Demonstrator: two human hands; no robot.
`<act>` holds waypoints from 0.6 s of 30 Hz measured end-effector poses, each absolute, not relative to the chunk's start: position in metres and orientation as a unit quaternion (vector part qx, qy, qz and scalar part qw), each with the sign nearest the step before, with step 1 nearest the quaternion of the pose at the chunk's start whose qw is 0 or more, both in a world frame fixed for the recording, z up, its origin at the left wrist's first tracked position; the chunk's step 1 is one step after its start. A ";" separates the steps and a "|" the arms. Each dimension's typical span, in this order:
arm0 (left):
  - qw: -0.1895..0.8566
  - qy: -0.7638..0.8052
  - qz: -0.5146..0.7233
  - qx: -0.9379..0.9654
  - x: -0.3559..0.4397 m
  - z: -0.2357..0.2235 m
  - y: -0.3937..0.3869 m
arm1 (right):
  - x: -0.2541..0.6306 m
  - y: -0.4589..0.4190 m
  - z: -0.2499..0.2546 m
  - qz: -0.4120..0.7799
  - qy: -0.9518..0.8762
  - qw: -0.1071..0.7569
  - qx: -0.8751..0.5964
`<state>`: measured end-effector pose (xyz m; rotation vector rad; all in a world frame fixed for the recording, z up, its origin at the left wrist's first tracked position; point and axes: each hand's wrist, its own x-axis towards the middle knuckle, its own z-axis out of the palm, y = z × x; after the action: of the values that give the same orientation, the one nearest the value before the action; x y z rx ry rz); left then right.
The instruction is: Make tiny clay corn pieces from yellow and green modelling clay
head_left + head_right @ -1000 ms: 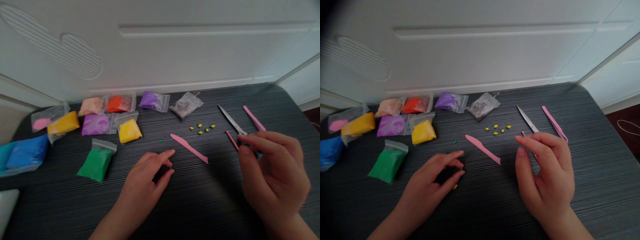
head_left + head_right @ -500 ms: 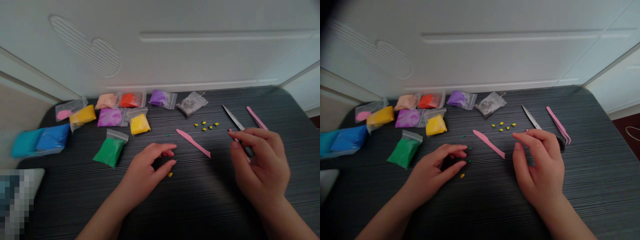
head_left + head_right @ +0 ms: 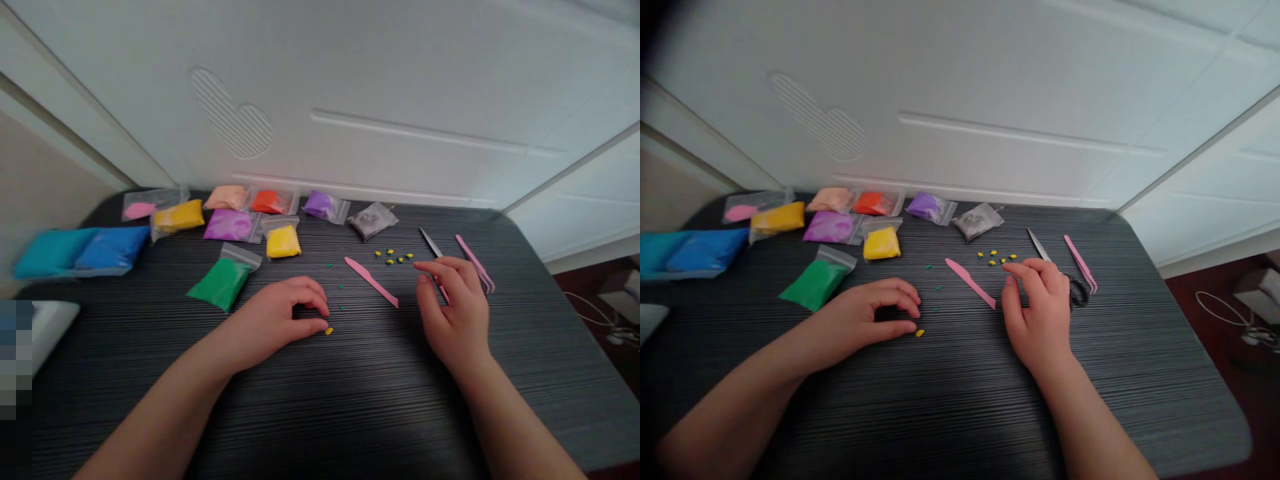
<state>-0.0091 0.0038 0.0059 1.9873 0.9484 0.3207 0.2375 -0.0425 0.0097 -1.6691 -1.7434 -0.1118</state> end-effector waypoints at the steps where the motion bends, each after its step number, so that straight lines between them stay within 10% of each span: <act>1: 0.435 0.378 0.128 0.807 -0.009 0.007 0.003 | 0.237 -0.043 0.010 -0.043 -0.680 0.354 -0.641; 18: 0.315 0.345 0.172 0.867 -0.004 0.002 -0.014 | 0.201 -0.049 -0.005 -0.065 -0.802 0.255 -0.536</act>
<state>-0.0037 -0.0136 0.0021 2.2853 0.9097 0.4523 0.2007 -0.0490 -0.0049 -1.4552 -2.1795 -0.1756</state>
